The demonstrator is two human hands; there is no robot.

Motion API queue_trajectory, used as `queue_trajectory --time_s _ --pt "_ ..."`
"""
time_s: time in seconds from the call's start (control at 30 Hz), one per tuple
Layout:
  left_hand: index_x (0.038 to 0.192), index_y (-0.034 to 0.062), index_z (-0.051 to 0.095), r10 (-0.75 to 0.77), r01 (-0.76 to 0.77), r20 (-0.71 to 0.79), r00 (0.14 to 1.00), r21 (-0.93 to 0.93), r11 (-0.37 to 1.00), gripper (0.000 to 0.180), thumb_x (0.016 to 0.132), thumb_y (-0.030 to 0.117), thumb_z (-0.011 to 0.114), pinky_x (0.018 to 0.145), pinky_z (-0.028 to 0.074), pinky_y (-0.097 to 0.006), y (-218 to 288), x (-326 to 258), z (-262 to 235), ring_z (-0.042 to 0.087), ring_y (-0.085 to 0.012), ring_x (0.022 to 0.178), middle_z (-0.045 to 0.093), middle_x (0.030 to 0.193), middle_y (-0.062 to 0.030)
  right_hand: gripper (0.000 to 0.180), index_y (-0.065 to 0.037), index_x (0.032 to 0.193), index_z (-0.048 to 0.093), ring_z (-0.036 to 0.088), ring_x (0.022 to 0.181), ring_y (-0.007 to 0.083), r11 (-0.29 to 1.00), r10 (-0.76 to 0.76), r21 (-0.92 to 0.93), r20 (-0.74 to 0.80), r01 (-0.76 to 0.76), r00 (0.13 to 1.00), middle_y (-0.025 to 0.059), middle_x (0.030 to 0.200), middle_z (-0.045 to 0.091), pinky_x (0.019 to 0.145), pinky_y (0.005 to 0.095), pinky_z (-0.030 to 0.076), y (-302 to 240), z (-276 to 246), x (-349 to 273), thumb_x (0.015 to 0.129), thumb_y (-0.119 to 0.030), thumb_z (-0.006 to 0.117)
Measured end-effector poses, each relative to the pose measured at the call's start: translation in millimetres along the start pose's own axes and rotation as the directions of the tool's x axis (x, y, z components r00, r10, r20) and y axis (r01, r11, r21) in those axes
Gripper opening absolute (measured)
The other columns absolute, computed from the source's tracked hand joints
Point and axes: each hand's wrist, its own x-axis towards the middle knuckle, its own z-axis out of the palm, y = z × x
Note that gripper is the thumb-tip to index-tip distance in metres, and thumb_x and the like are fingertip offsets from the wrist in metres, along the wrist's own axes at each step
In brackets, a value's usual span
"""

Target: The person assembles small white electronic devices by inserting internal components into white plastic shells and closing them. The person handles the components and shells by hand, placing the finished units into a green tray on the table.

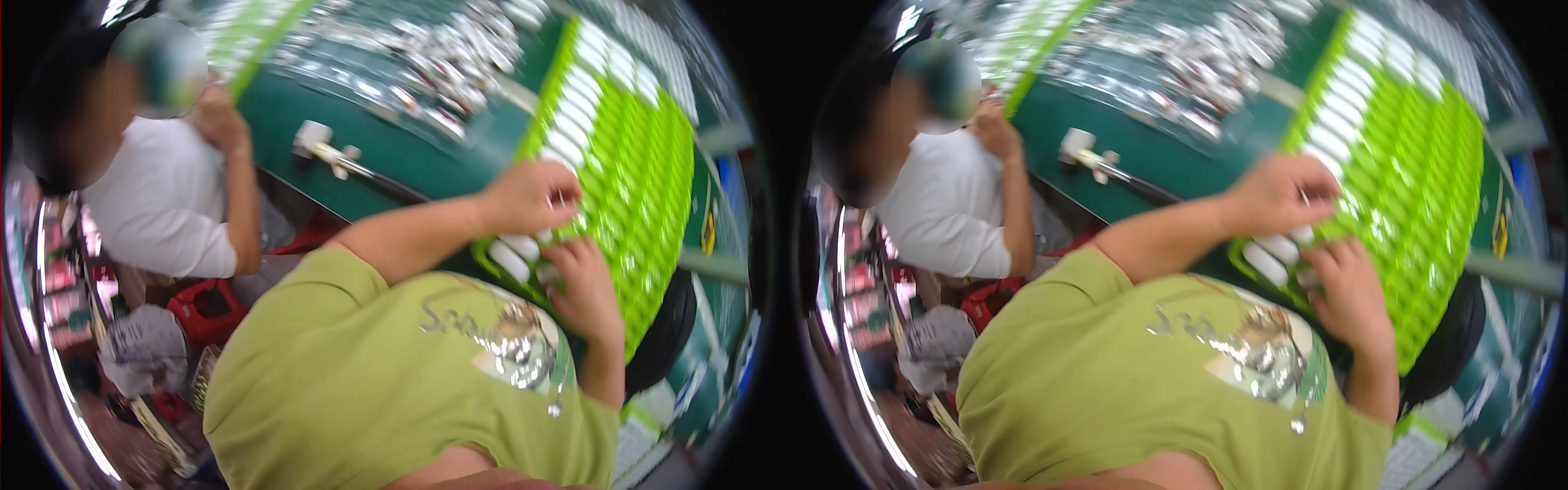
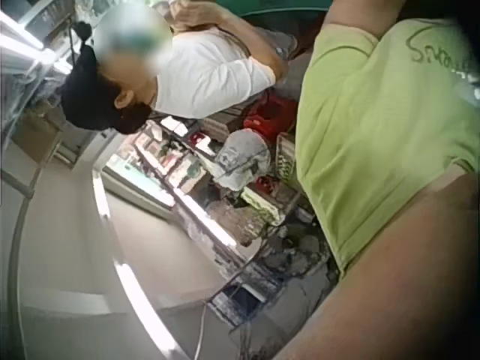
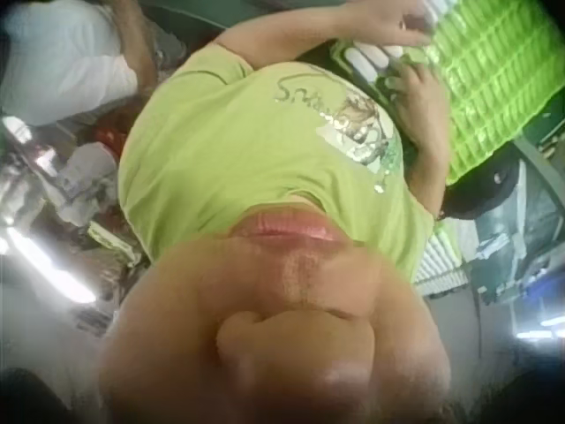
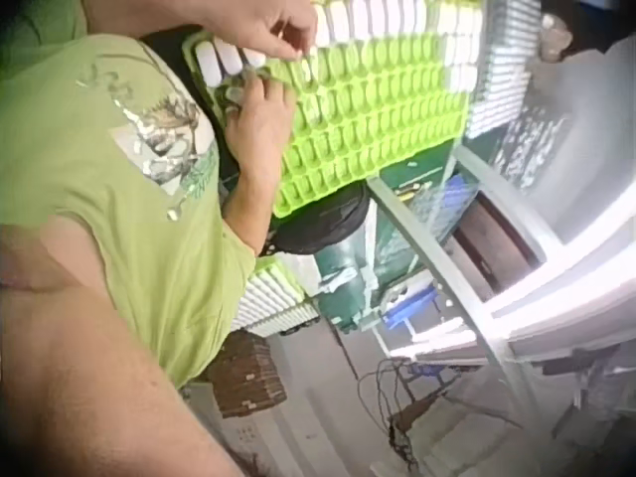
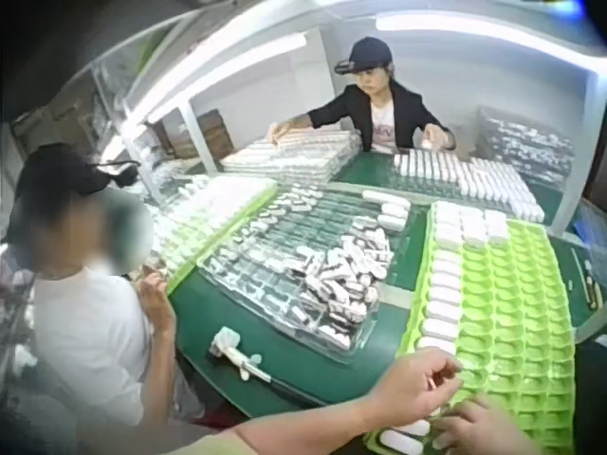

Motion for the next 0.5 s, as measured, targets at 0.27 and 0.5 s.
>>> queue_trajectory --time_s 0.27,0.5 --pt "0.089 0.0013 0.066 -0.054 0.055 0.038 0.998 -0.005 0.998 0.018 0.082 0.016 0.073 0.064 0.054 -0.032 6.2 -5.8 0.8 0.067 -0.0207 0.071 0.065 0.081 -0.01 0.026 -0.002 0.084 0.061 0.057 0.095 0.0357 1.0 0.004 0.03 -0.151 0.0 0.989 0.0136 0.098 0.062 0.081 0.044 0.047 5.3 15.6 0.7 0.062 0.003 0.073" --pt "0.09 0.002 0.066 -0.007 0.005 0.126 0.992 0.017 1.0 0.019 0.08 0.017 0.074 0.064 0.054 -0.033 12.4 -7.7 6.0 0.066 -0.0227 0.073 0.065 0.081 -0.011 0.021 -0.001 0.082 0.067 0.058 0.096 0.0347 0.979 0.113 0.191 -0.191 -0.076 0.975 0.0149 0.1 0.062 0.084 0.0426 0.048 20.6 17.3 -8.0 0.062 0.004 0.072"
